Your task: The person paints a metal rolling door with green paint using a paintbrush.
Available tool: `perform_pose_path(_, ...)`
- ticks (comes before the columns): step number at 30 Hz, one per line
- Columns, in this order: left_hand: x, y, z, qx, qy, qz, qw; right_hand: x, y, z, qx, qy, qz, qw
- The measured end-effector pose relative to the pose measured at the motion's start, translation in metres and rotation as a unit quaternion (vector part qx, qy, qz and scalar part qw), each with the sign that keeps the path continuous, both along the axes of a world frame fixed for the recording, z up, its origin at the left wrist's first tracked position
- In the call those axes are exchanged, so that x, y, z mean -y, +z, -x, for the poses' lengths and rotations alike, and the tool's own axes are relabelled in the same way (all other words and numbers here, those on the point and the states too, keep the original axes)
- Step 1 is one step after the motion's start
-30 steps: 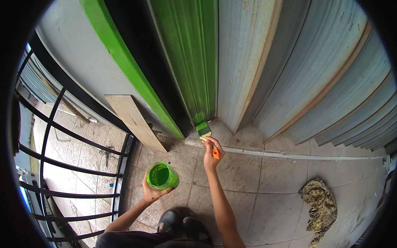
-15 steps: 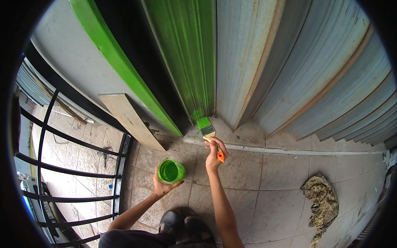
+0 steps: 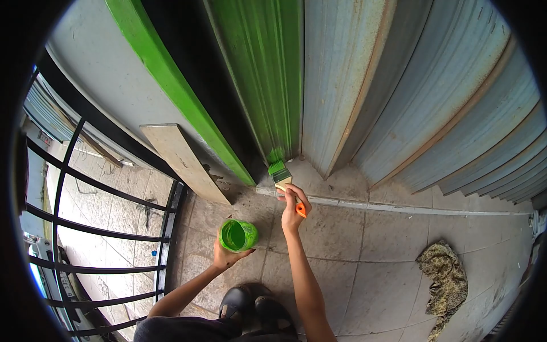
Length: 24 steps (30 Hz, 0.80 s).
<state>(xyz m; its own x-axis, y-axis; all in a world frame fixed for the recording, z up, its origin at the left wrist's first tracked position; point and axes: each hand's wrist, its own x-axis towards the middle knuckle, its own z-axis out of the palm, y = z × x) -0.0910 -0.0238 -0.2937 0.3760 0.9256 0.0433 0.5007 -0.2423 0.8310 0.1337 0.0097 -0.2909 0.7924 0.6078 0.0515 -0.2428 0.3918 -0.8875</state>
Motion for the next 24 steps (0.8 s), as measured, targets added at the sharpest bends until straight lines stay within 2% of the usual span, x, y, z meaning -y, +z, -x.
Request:
perform_pose_path(2,0.000,0.001,-0.001,0.009,0.003,0.006,1.000,0.006,0.010,-0.003,0.010,-0.006,-0.043,0.999)
perform_pose_path(3,0.001,0.001,-0.001,0.019,0.007,0.008,1.000,0.007,0.010,-0.003,0.028,-0.027,-0.028,0.999)
perform_pose_path(5,0.000,0.003,-0.002,0.023,0.008,0.003,1.000,0.001,-0.010,-0.006,0.007,-0.029,0.030,0.999)
perform_pose_path(7,0.001,0.003,-0.001,0.009,0.006,-0.006,1.000,-0.005,-0.004,-0.003,-0.026,-0.022,0.059,0.998)
perform_pose_path(11,0.002,0.000,0.001,0.016,0.005,0.013,1.000,-0.012,0.027,0.002,0.021,-0.004,0.001,1.000)
perform_pose_path(15,0.001,-0.006,0.002,0.030,0.006,0.018,0.999,-0.006,0.079,-0.005,0.041,-0.048,-0.125,0.990)
perform_pose_path(18,0.004,-0.006,0.002,0.035,0.010,0.028,0.999,-0.010,0.081,-0.010,0.034,-0.031,-0.154,0.987)
perform_pose_path(24,0.002,-0.006,0.004,0.000,0.008,0.023,1.000,-0.001,-0.008,-0.003,0.016,-0.020,-0.034,0.999)
